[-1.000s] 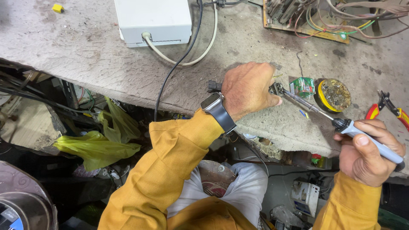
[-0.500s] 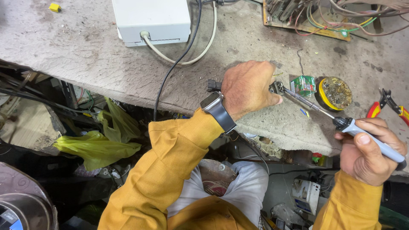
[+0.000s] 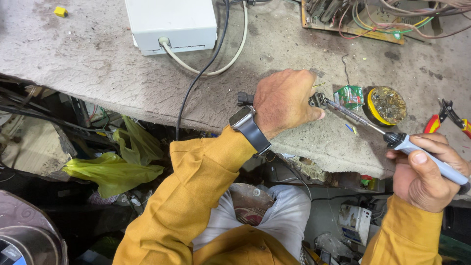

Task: The person solders wires to a small electronic component using a soldering iron and solder wire. They hold the component steady with one hand while applying heat and solder with the other, then inspect the joint.

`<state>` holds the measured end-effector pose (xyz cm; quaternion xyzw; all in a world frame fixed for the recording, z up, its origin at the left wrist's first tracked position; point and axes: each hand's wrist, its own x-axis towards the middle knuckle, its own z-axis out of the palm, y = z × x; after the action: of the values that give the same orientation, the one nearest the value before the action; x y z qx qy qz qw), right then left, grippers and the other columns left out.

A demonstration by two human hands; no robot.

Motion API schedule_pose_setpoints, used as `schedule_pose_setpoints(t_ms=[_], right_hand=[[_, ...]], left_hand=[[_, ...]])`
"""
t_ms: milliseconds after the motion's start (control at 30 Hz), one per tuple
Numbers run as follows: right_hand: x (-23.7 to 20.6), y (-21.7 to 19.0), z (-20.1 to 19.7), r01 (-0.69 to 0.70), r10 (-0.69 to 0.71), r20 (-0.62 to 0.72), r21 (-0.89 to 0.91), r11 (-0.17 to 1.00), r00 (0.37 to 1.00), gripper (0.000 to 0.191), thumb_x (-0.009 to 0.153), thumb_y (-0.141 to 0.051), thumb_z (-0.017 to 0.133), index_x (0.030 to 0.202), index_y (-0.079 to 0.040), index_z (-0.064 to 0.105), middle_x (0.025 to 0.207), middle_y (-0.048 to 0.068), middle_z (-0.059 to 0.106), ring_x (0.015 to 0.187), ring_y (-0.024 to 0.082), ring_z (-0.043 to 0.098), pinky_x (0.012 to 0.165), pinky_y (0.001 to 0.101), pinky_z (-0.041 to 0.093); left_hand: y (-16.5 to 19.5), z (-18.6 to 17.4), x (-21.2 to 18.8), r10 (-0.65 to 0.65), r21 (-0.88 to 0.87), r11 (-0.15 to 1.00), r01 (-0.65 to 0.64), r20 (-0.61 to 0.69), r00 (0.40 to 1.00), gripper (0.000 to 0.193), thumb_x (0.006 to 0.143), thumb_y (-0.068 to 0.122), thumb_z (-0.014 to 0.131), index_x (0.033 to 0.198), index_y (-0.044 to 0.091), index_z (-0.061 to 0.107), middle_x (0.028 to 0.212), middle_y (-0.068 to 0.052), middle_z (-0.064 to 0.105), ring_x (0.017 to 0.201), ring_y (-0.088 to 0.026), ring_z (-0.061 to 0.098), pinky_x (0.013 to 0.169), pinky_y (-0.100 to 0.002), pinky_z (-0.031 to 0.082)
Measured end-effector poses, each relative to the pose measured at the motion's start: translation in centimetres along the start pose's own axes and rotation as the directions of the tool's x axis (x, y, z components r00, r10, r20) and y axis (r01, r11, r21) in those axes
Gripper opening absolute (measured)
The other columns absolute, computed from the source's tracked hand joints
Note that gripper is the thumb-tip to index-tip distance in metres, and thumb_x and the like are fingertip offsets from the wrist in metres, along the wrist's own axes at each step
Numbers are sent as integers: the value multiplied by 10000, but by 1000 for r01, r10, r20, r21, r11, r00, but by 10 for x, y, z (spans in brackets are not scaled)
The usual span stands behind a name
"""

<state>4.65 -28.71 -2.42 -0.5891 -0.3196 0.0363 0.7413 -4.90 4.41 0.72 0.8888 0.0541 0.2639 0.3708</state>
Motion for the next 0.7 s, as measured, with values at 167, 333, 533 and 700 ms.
schedule_pose_setpoints(t_ms=[167, 333, 533, 700], right_hand=[[0, -1, 1, -10, 10, 0, 1, 1000, 1000, 126, 1031, -21, 691, 1077, 90, 656, 1055, 144, 601, 921, 277, 646, 781, 410, 567], [1, -1, 3, -10, 10, -5, 10, 1000, 1000, 130, 1036, -21, 688, 1084, 95, 656, 1056, 147, 602, 925, 282, 648, 785, 416, 569], [1, -3, 2, -16, 16, 1, -2, 1000, 1000, 146, 1042, -29, 692, 1108, 100, 674, 1057, 147, 604, 924, 286, 653, 772, 411, 561], [1, -2, 1, -27, 27, 1, 7, 1000, 1000, 154, 1040, -38, 695, 1083, 102, 649, 1043, 150, 601, 927, 290, 652, 776, 409, 561]], left_hand=[[-2, 2, 1, -66, 27, 998, 64, 76, 995, 473, 597, 452, 911, 805, 98, 677, 766, -112, 704, 754, -356, 688, 656, -494, 513], [-1, 0, -2, 37, -3, 999, -37, -7, 999, 467, 617, 430, 911, 828, 86, 676, 780, -110, 711, 771, -359, 692, 662, -495, 509], [1, -2, 0, -9, 7, 1000, 9, 41, 999, 467, 614, 432, 909, 823, 84, 680, 757, -114, 711, 750, -354, 694, 647, -485, 515], [3, -2, 2, -111, 60, 993, 104, 132, 985, 459, 609, 452, 907, 802, 98, 687, 753, -114, 706, 745, -349, 695, 656, -486, 517]])
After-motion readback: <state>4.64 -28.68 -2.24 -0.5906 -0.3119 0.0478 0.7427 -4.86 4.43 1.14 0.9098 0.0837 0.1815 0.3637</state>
